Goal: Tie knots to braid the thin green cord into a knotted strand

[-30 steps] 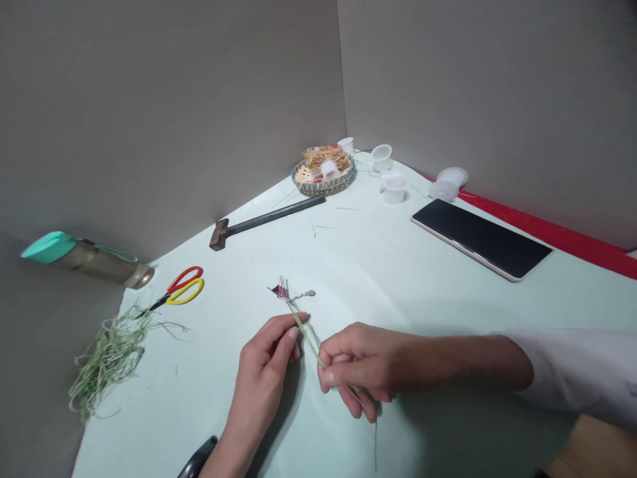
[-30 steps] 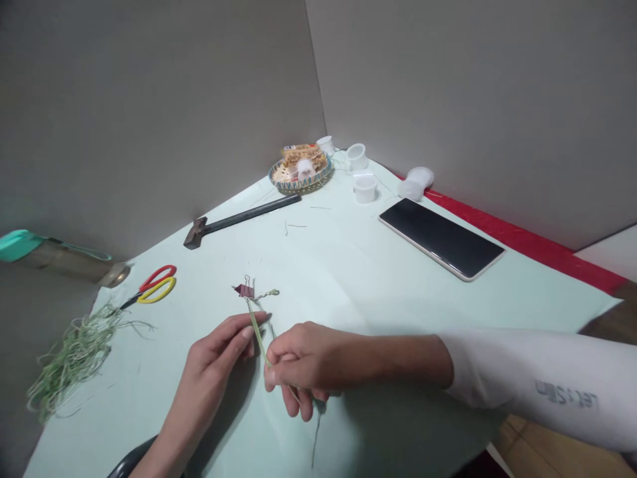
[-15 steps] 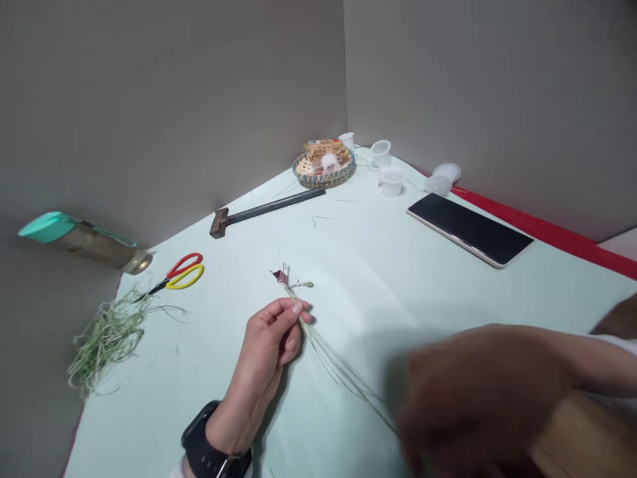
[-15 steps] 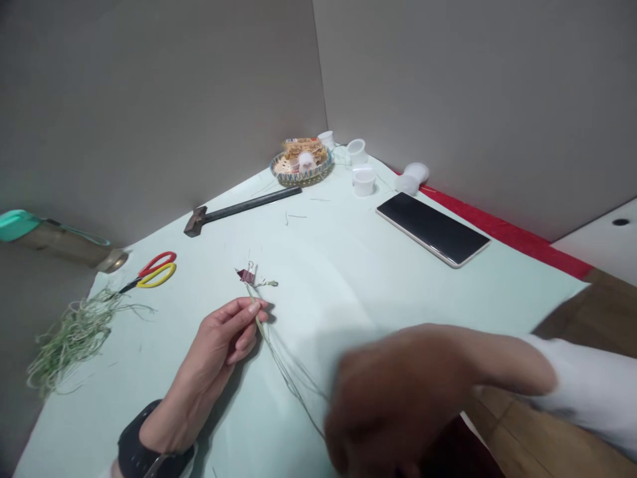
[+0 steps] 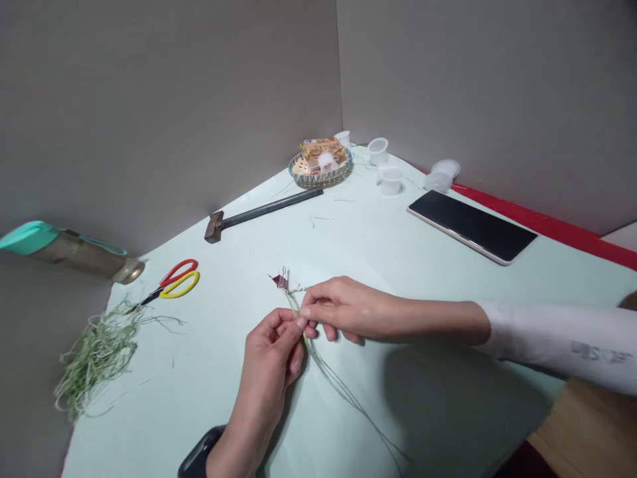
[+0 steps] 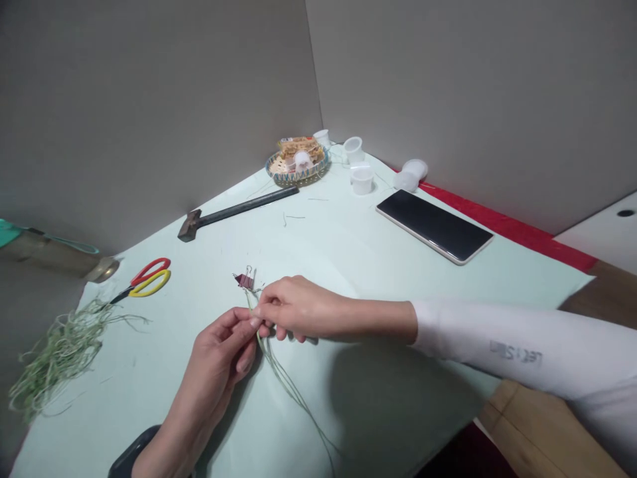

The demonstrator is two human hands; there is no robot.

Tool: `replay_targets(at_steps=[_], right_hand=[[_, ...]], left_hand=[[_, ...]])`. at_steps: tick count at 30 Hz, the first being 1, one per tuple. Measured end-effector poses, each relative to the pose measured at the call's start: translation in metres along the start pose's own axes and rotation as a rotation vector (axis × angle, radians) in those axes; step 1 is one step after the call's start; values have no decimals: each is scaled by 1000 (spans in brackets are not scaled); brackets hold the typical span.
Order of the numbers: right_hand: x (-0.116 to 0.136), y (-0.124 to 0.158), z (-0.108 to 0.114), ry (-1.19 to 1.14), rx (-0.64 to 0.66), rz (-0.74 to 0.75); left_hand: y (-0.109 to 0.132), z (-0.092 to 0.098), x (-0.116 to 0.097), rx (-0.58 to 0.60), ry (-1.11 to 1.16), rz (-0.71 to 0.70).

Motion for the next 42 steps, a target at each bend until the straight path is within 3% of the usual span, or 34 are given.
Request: replay_targets(at_steps=[4,9,15,18,20,23,25,30,42], right_hand=[[-2,-11,3,39,-74,9],[-6,-18,0,-21,-48,4],[-17,-24,-1,-87,-74,-6],[-24,-25,2,-103,-100,-25],[-26,-23,4,-108,-104,-43],[-24,-20,6,-120,-71,-72],[-23,-18,7,-129,-42,-90],[-25,-17,6,-133,-39,-108],[-19,-10,6,-20,-27,-74]], left_hand=[[-2,2,3,-26,-81,2],[-8,-1,4,-1,-178,1],[-13,-4,1,128,-331,54],[-13,4,-4,151,-469,45],[-13,20,-18,45,-585,-54],[-10,48,-51,-258,-761,-319],[-10,52,-68,-364,-869,-491],[-23,36,-69,-283,-1044,-683],[-14,30,-66,-459,-1069,-746]])
Point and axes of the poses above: each hand's wrist, its own y-axis away from the middle knuckle, its own z-axis out of the back of the hand, x = y × z, the point moved 8 cm from there along -y, towards the middle knuckle, and after that the axes turned 6 degrees about z, right-handed, at the moved point
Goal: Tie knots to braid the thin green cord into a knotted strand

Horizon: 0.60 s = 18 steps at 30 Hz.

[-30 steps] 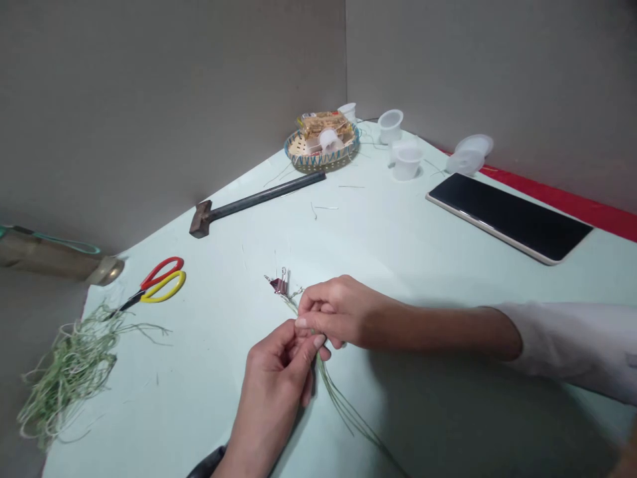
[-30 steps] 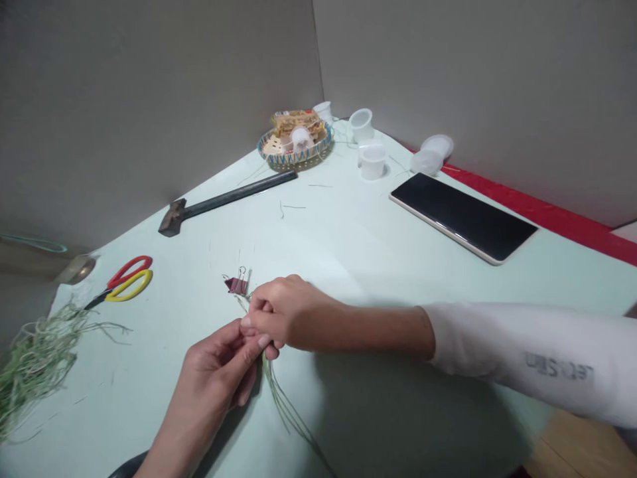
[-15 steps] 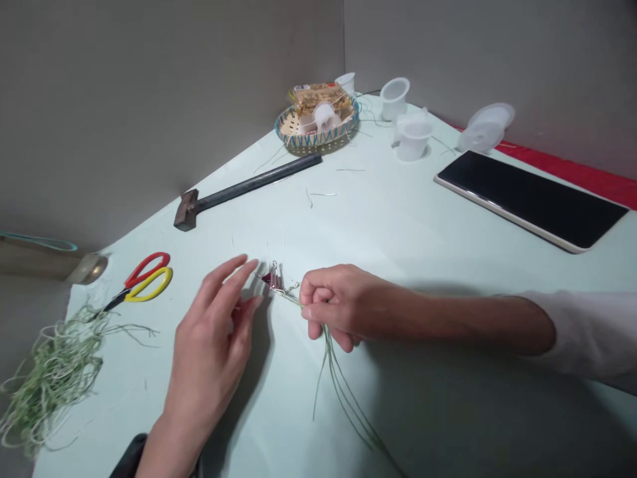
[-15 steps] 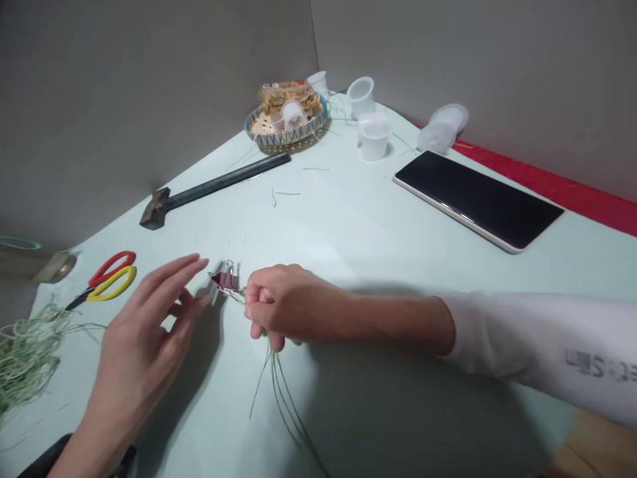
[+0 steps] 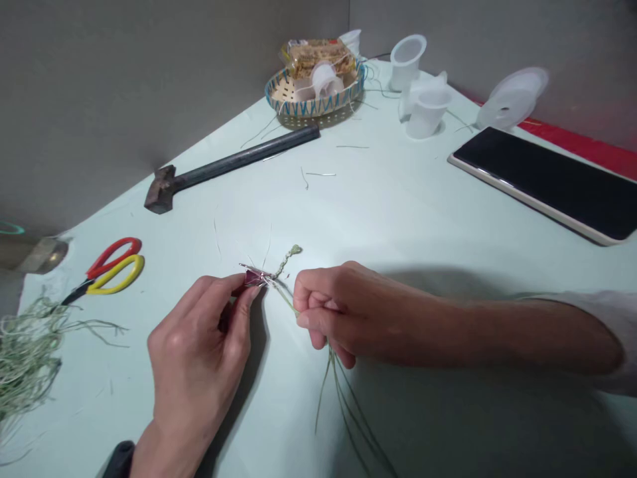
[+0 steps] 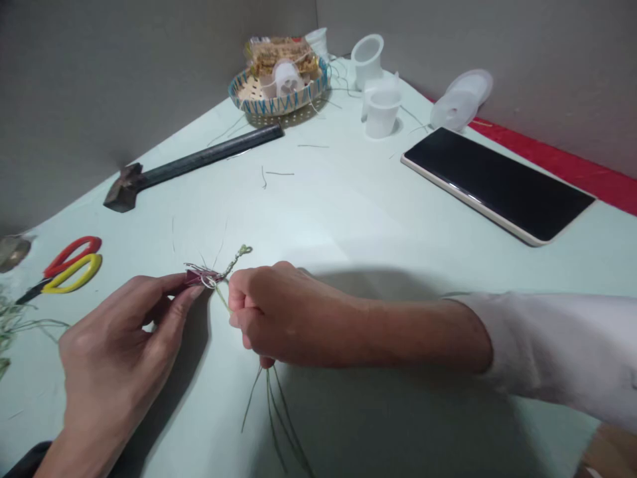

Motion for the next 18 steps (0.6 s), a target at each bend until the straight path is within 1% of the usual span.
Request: replay_targets(at_steps=[4,10,14,16,18], right_hand=[[3,1,0,-12,17,-6],[6,2,3,11,6,0],[6,3,5,1,7,2],[5,3,4,-15,19,-6],[4,2,5,-38,15,-15]], left_hand=[[1,-1,1,10,0,44],[-1,-5,16,50,64,163],[-1,-6,16,80,96,231],[2,-3,15,68,92,289],[7,4,18,25,79,386]])
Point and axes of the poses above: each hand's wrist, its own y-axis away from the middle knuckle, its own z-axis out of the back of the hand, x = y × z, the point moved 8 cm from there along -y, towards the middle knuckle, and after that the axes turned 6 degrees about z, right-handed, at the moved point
